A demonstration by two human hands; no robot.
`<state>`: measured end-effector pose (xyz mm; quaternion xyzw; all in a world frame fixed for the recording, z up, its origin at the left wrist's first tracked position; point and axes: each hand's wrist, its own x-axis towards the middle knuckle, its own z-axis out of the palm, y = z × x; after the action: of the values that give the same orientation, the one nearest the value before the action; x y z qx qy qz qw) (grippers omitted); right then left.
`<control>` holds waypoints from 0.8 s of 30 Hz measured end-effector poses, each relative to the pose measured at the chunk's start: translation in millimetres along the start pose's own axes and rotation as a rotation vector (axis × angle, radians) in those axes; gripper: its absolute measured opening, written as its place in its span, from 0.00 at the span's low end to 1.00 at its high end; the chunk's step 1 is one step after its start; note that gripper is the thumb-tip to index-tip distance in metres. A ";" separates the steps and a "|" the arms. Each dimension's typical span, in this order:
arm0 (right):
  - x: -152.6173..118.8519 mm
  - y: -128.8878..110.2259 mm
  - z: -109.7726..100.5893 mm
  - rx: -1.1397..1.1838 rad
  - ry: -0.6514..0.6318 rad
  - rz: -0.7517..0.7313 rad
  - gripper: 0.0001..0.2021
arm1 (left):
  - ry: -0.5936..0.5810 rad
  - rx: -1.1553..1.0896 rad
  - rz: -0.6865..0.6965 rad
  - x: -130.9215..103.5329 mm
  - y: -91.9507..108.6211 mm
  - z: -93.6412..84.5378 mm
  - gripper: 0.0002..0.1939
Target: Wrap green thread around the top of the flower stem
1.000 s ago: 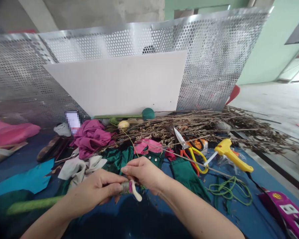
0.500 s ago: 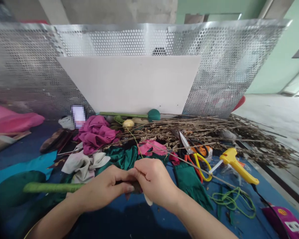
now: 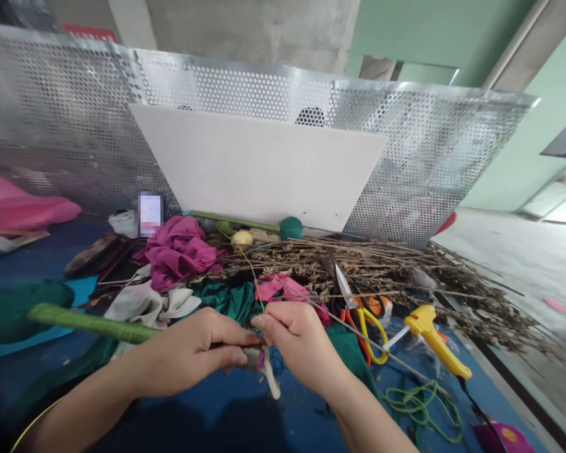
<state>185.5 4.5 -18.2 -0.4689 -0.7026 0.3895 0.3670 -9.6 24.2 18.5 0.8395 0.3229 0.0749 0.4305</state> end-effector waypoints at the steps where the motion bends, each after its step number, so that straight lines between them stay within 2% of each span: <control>1: -1.1 -0.8 0.3 -0.034 0.027 -0.028 0.20 | 0.017 0.015 0.016 0.4 1.3 -0.5 0.12; 4: -5.9 -5.0 1.5 -0.209 0.115 -0.145 0.20 | 0.077 0.058 0.050 0.7 3.8 -0.2 0.11; 8: -14.9 -14.0 3.5 -0.484 0.233 -0.372 0.19 | 0.168 0.157 0.059 -1.7 3.8 5.8 0.13; 12: -22.5 -18.5 5.1 -0.751 0.309 -0.526 0.17 | 0.354 0.334 0.048 -4.4 0.4 13.8 0.15; 15: -25.0 -16.1 6.4 -0.924 0.348 -0.588 0.17 | 0.461 0.397 0.042 -3.8 -2.1 16.3 0.16; 18: -25.7 -12.1 10.6 -0.999 0.383 -0.601 0.17 | 0.541 0.402 0.064 -2.5 -3.9 15.5 0.17; 24: -27.5 -8.5 22.5 -0.918 0.408 -0.547 0.13 | 0.558 0.375 0.049 -3.2 -4.8 12.6 0.18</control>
<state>170.5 -28.2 -24.3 -0.4469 -0.8105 -0.1633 0.3415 -9.3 15.7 7.5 0.8588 0.4162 0.2513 0.1616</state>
